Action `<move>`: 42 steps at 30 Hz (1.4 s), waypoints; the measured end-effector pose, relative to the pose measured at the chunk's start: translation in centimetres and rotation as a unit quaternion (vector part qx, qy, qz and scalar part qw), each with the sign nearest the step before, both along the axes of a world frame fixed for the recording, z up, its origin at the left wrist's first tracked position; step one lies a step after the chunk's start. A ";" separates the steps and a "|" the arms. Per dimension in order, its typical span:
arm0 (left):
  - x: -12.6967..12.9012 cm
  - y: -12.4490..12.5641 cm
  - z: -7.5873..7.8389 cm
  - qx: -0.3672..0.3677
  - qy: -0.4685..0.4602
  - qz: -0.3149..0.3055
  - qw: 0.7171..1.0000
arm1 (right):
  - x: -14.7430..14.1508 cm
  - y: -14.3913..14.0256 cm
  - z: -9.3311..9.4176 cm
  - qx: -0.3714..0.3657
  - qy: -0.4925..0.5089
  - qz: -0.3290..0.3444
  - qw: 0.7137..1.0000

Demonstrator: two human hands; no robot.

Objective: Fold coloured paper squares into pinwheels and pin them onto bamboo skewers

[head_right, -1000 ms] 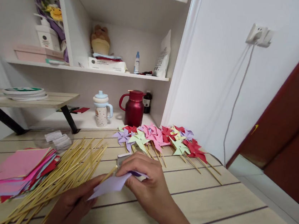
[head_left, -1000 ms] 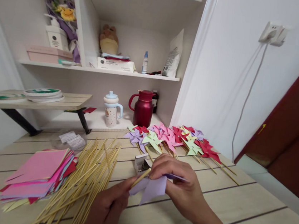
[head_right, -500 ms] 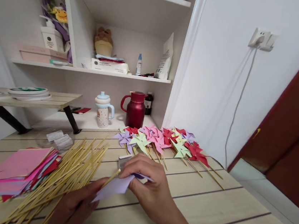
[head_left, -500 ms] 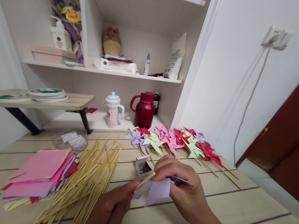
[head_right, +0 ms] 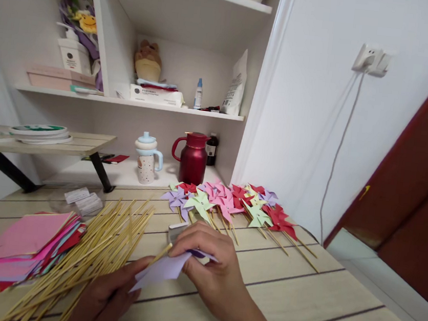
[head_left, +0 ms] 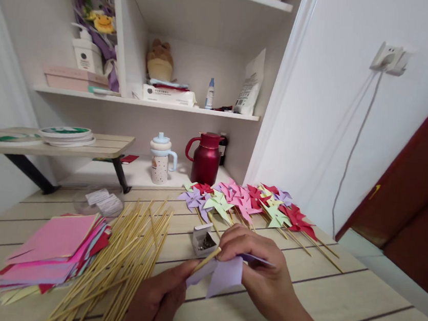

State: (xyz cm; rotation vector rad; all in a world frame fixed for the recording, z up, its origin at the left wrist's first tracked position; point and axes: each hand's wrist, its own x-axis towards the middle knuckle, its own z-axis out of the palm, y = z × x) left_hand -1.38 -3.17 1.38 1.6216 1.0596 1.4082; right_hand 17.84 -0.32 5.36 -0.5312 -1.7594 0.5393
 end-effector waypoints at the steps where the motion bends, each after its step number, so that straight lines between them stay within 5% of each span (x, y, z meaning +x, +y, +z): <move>1: 0.0 0.0 0.0 -0.004 -0.003 -0.001 1.000 | 0.0 0.0 0.0 0.000 0.000 -0.001 1.000; 11: -0.2 0.1 -0.7 -0.030 -0.001 0.010 0.999 | -0.1 -0.1 0.1 -0.001 0.008 -0.008 1.000; 17: -0.6 0.5 -0.9 0.074 0.043 0.007 0.996 | -0.2 -0.2 0.2 -0.012 0.014 -0.011 1.000; 24: -2.7 1.2 -0.6 0.312 0.225 0.029 0.923 | -0.2 -0.3 0.0 -0.030 0.027 0.017 0.999; 30: -3.6 1.4 -0.1 0.411 0.326 0.091 0.847 | -0.5 -0.7 -0.2 -0.016 0.044 0.006 0.999; 35: -2.8 1.4 -0.3 0.423 0.278 0.162 0.847 | -0.9 -0.9 0.2 0.035 0.043 -0.006 0.998; 42: -2.8 1.4 -0.5 0.432 0.290 0.174 0.836 | -1.0 -0.9 -0.4 0.045 0.083 0.014 0.995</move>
